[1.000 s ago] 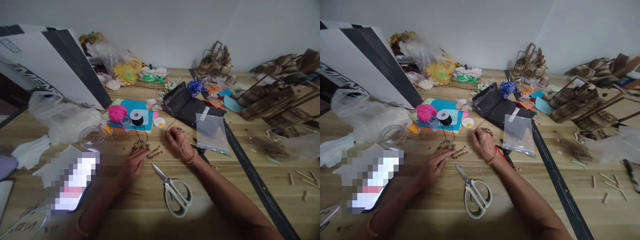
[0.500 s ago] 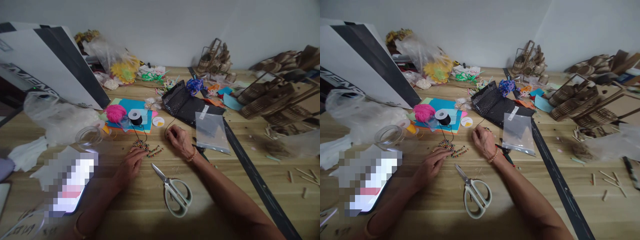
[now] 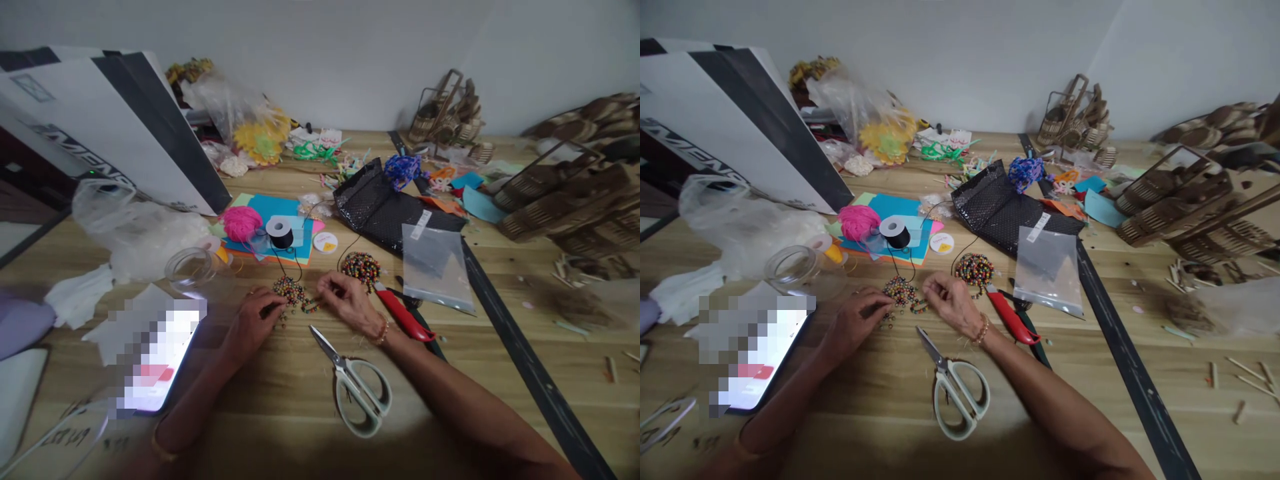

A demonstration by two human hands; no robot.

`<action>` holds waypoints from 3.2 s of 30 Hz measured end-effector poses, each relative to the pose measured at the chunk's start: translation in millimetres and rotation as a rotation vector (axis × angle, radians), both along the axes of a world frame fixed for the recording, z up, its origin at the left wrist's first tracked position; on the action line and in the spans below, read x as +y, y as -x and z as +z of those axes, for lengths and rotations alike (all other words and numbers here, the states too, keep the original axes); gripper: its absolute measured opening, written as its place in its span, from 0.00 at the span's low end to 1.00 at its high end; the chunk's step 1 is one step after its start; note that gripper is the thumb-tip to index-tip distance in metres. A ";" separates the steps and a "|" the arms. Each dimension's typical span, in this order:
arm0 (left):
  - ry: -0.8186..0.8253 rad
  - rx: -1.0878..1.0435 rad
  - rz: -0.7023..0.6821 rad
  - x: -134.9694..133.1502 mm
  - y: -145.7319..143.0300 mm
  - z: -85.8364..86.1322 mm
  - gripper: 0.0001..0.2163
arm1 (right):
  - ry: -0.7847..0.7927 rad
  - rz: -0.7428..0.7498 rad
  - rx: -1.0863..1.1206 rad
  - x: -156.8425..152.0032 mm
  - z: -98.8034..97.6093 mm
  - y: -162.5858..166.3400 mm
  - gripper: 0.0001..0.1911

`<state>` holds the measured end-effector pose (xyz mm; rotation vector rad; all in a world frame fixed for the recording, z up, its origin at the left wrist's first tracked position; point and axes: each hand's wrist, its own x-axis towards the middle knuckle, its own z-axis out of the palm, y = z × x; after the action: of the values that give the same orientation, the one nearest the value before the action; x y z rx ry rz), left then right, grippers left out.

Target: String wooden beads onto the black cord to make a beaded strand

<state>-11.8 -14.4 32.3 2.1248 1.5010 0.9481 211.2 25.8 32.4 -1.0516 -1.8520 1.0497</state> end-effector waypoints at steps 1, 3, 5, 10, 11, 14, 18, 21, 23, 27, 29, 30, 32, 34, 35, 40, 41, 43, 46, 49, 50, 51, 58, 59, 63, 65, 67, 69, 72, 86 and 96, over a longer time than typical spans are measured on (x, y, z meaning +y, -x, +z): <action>0.009 0.005 -0.004 0.0 0.1 1.0 0.06 | 0.006 0.011 0.003 -2.3 -1.2 1.9 0.08; 0.022 0.016 -0.015 -0.4 -0.6 2.9 0.06 | 0.008 0.020 -0.004 -5.7 -3.1 3.8 0.08; 0.030 0.018 -0.030 -1.0 -2.2 4.2 0.06 | -0.008 0.009 -0.019 -7.7 -4.3 4.0 0.08; 0.026 0.039 -0.076 -3.1 -6.5 2.6 0.05 | -0.108 0.018 -0.062 -11.9 -4.6 3.9 0.08; 0.027 0.057 -0.090 -3.4 -7.0 1.6 0.05 | -0.119 0.031 -0.064 -12.8 -4.4 4.1 0.08; 0.014 0.118 -0.114 -3.8 -8.2 -0.9 0.04 | -0.140 0.071 -0.061 -14.5 -4.1 4.4 0.08; -0.031 0.160 -0.119 -4.0 -9.5 -1.7 0.05 | -0.133 0.076 -0.024 -14.3 -5.4 3.7 0.08; -0.042 0.174 -0.131 -4.2 -9.7 -1.8 0.05 | -0.061 0.038 0.043 -12.7 -7.3 3.3 0.08; -0.043 0.185 -0.137 -4.2 -9.4 -2.8 0.05 | 0.007 0.009 0.083 -11.3 -8.3 3.3 0.09; -0.038 0.185 -0.150 -3.9 -8.2 -5.7 0.06 | 0.114 -0.048 0.174 -7.8 -8.3 3.2 0.13; -0.043 0.182 -0.151 -3.7 -7.9 -6.7 0.06 | 0.140 -0.089 0.238 -6.0 -7.6 2.6 0.14; -0.049 0.182 -0.152 -3.6 -7.8 -7.1 0.06 | 0.151 -0.114 0.274 -5.3 -7.3 2.3 0.14; -0.056 0.177 -0.157 -3.3 -7.6 -7.7 0.06 | 0.168 -0.169 0.348 -3.9 -7.3 1.6 0.15; -0.058 0.168 -0.164 -2.9 -7.4 -8.3 0.06 | 0.173 -0.207 0.409 -2.5 -7.9 1.0 0.16; -0.057 0.163 -0.165 -2.7 -7.3 -8.5 0.06 | 0.160 -0.221 0.428 -1.7 -8.5 0.8 0.16; -0.055 0.139 -0.158 -2.6 -6.5 -10.5 0.07 | 0.113 -0.268 0.446 3.8 -12.2 -1.1 0.17; -0.058 0.139 -0.154 -2.7 -6.5 -11.2 0.07 | 0.112 -0.277 0.449 4.7 -12.6 -1.5 0.17; -0.065 0.140 -0.145 -3.0 -6.4 -12.7 0.07 | 0.117 -0.291 0.458 6.1 -12.7 -2.0 0.17; -0.070 0.145 -0.143 -3.7 -6.4 -12.8 0.07 | 0.126 -0.302 0.475 6.4 -11.0 -2.0 0.17; -0.061 0.162 -0.156 -5.0 -6.6 -9.4 0.07 | 0.094 -0.311 0.479 5.0 -9.1 -1.3 0.16; -0.055 0.165 -0.163 -5.5 -6.9 -7.9 0.07 | 0.072 -0.312 0.470 4.2 -8.8 -0.9 0.16; -0.049 0.162 -0.167 -5.9 -7.3 -6.5 0.07 | 0.046 -0.311 0.454 3.2 -8.8 -0.5 0.16; 0.040 -0.163 -0.037 -5.0 -10.6 -0.9 0.05 | -0.265 -0.143 0.204 -10.7 -6.9 5.6 0.10; 0.103 -0.259 0.014 -4.8 -10.6 0.6 0.04 | -0.312 -0.117 0.167 -13.1 -5.8 6.9 0.09; 0.474 -0.669 0.213 -5.4 -11.7 8.7 0.06 | -0.445 -0.008 0.072 -21.8 0.3 11.3 0.06; 0.582 -0.809 0.281 -6.1 -14.2 12.2 0.07 | -0.500 0.025 0.035 -25.0 3.0 12.9 0.05; 0.620 -0.911 0.316 -6.9 -17.8 14.6 0.09 | -0.528 0.037 0.017 -27.2 4.7 14.2 0.05; 0.674 -0.986 0.289 -8.0 -21.9 15.9 0.09 | -0.541 0.059 0.018 -28.5 4.9 15.4 0.04; 0.729 -1.031 0.227 -10.2 -26.8 15.5 0.09 | -0.551 0.094 0.028 -29.0 4.0 17.0 0.04; 0.767 -1.043 0.192 -12.0 -29.8 6.5 0.10 | -0.471 0.172 0.026 -27.4 3.9 17.5 0.04; 0.806 -1.119 0.185 -10.7 -29.5 5.3 0.11 | -0.451 0.215 0.032 -25.2 4.1 17.1 0.05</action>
<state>17.7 -25.1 37.5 0.6564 1.1337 1.0487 194.2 0.6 36.4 -0.5788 -2.0784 0.7065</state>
